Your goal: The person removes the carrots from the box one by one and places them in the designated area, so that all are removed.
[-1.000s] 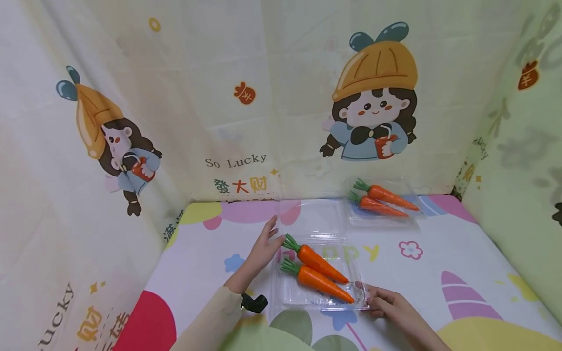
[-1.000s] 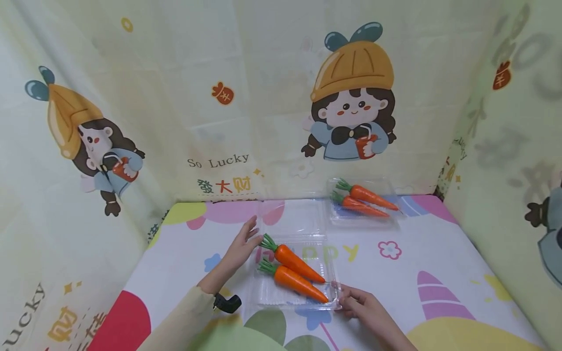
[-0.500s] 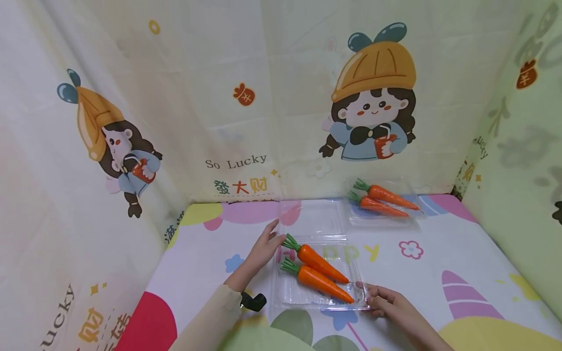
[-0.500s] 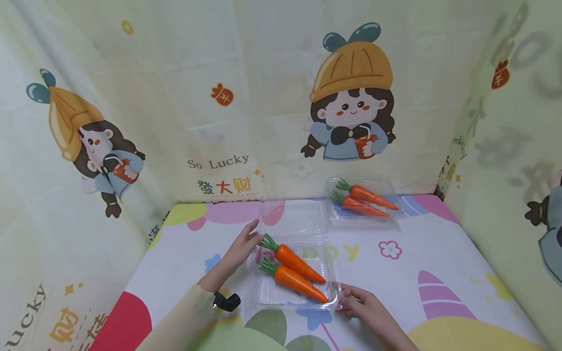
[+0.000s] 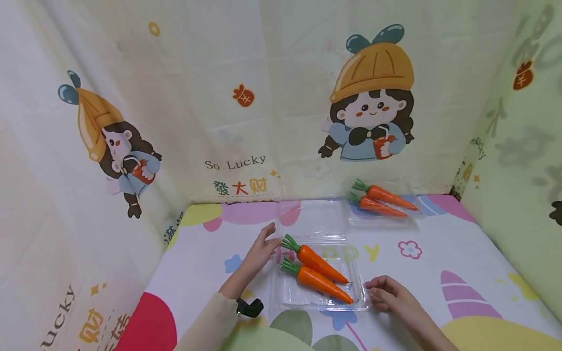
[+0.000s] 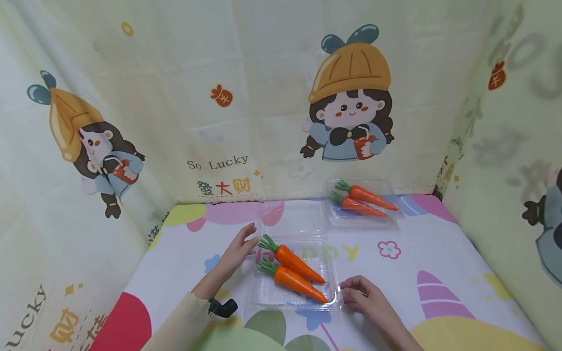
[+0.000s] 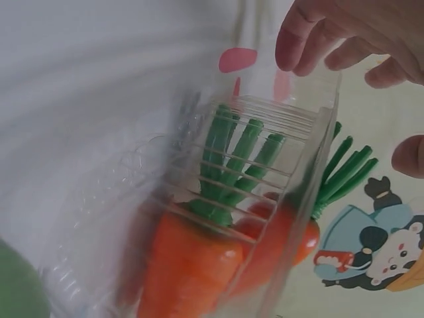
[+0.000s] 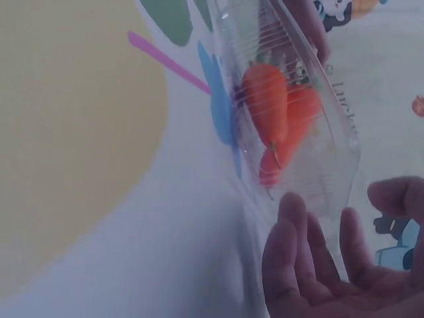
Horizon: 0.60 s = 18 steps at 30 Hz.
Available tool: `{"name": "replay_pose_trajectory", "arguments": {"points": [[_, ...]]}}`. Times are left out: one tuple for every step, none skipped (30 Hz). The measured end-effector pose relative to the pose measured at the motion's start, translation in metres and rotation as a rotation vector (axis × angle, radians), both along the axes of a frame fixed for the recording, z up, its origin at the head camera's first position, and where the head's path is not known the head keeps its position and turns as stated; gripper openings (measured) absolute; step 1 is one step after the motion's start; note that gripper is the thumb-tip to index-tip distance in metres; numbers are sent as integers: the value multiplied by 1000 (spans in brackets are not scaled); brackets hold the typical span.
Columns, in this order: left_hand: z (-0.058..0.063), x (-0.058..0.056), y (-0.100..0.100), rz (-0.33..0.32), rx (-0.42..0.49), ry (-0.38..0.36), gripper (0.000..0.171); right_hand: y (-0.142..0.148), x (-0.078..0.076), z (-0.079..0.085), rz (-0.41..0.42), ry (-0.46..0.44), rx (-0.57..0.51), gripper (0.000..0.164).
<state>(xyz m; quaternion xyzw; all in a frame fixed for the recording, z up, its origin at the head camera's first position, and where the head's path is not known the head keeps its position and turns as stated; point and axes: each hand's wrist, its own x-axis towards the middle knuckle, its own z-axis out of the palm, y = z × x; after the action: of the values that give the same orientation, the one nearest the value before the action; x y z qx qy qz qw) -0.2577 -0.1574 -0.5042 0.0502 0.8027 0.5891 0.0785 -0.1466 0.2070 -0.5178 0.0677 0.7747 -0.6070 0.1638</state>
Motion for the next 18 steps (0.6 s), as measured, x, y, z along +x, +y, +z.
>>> {"name": "replay_pose_trajectory", "arguments": {"points": [[0, 2, -1, 6, 8, -3, 66, 0, -1, 2, -29, 4, 12, 35], [0, 4, -3, 10, 17, 0, 66, 0, -2, 4, -52, 12, 22, 33], [-1, 7, -4, 13, 27, 1, 65, 0, -2, 6, -70, 20, 32, 32], [0, 9, -5, 12, 33, -1, 64, -1, -3, 8, -81, 30, 39, 31], [0, 12, -6, 10, 42, -8, 64, -1, -3, 10, -89, 42, 45, 30], [1, 15, -7, 8, 49, -19, 63, -1, -4, 13, -89, 56, 47, 29], [1, 18, -8, 3, 53, -24, 62, -2, -3, 15, -86, 71, 54, 29], [2, 22, -8, -3, 57, -34, 61, -3, -3, 17, -88, 81, 62, 28], [3, 25, -9, -10, 62, -46, 60, -4, -3, 19, -89, 95, 71, 28], [4, 29, -9, -15, 68, -60, 60, -6, -3, 21, -91, 110, 80, 27], [4, 33, -9, -19, 79, -75, 59, -8, -3, 23, -92, 127, 91, 26], [4, 37, -10, -20, 90, -94, 59, -10, -3, 25, -96, 143, 99, 26], [4, 42, -10, -23, 104, -112, 59, -12, -3, 26, -100, 158, 107, 25], [4, 46, -11, -26, 120, -134, 58, -14, -2, 28, -104, 170, 108, 24], [3, 50, -11, -25, 136, -156, 58, -16, -2, 29, -96, 193, 104, 24], [3, 54, -12, -23, 154, -179, 58, -19, -2, 31, -91, 206, 88, 24], [2, 57, -12, -23, 175, -199, 57, -20, -1, 32, -77, 222, 68, 24], [2, 60, -13, -19, 195, -216, 57, -22, -1, 34, -58, 232, 44, 26]]}}
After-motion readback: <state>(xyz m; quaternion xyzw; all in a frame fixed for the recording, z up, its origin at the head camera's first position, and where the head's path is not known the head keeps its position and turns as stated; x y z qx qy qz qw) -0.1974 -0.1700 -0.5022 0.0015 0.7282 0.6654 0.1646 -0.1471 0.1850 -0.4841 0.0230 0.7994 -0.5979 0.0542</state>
